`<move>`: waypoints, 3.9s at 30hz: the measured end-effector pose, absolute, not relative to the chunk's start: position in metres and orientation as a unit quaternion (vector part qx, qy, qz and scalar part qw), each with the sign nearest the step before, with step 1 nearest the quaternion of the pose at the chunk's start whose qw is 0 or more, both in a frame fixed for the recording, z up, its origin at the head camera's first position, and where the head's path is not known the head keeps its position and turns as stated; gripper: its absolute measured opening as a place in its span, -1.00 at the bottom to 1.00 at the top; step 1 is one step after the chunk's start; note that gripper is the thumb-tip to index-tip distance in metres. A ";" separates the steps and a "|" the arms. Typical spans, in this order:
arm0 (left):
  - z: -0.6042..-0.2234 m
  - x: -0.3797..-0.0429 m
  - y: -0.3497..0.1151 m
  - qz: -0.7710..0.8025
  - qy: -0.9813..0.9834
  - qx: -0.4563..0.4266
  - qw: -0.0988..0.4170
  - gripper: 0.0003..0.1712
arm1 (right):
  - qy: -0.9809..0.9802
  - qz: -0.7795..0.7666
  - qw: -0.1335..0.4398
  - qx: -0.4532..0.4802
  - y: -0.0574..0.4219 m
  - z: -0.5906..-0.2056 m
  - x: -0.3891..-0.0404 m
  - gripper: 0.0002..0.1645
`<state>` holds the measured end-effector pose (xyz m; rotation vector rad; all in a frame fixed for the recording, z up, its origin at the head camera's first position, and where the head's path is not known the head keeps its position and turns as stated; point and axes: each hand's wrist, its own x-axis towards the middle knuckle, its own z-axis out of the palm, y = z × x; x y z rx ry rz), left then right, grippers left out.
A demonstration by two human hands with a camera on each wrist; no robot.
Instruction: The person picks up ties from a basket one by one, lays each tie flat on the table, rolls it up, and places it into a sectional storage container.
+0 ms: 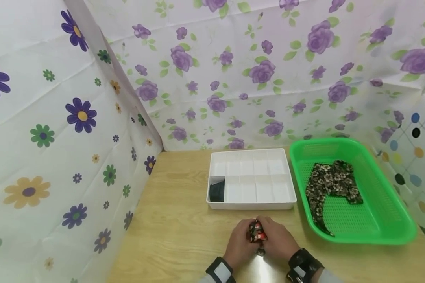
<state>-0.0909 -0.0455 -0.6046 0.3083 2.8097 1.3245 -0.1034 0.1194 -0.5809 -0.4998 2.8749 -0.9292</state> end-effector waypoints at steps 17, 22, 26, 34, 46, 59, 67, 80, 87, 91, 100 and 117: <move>-0.577 -0.075 -0.017 0.722 0.672 -0.127 0.100 -0.16 | 0.889 -0.457 0.016 0.024 0.103 -0.587 -0.087 -0.39; -0.581 -0.079 -0.022 0.676 0.727 -0.097 0.068 -0.13 | 0.873 -0.486 0.048 0.020 0.101 -0.586 -0.084 -0.32; -0.584 -0.082 -0.028 0.658 0.747 -0.069 0.069 -0.15 | 0.870 -0.489 0.059 0.022 0.101 -0.588 -0.081 -0.23; -0.584 -0.088 -0.042 0.669 0.733 -0.040 0.114 -0.23 | 0.823 -0.548 0.143 -0.028 0.122 -0.590 -0.091 -0.05; -0.572 -0.107 -0.061 0.749 0.634 -0.045 0.187 -0.41 | 0.798 -0.567 0.184 -0.090 0.132 -0.580 -0.120 0.01; -0.552 -0.119 -0.085 0.754 0.621 -0.014 0.212 -0.42 | 0.726 -0.655 0.206 -0.041 0.118 -0.558 -0.128 -0.13; -0.520 -0.143 -0.107 0.710 0.674 0.019 0.204 -0.59 | 0.699 -0.659 0.252 -0.120 0.107 -0.529 -0.157 -0.31; -0.527 -0.168 -0.154 0.691 0.693 -0.201 -0.035 -0.61 | 0.702 -0.655 0.277 -0.048 0.086 -0.508 -0.240 -0.29; -0.560 -0.171 -0.179 0.615 0.739 -0.276 -0.002 -0.59 | 0.737 -0.619 0.268 -0.032 0.065 -0.520 -0.263 -0.35; -0.564 -0.171 -0.178 0.651 0.708 -0.274 0.008 -0.62 | 0.792 -0.570 0.212 -0.050 0.054 -0.521 -0.263 -0.31; -0.560 -0.174 -0.171 0.678 0.691 -0.250 0.028 -0.64 | 0.848 -0.496 0.174 -0.072 0.053 -0.526 -0.266 -0.36; -0.561 -0.180 -0.173 0.684 0.687 -0.246 0.008 -0.70 | 0.873 -0.452 0.156 -0.095 0.039 -0.537 -0.275 -0.42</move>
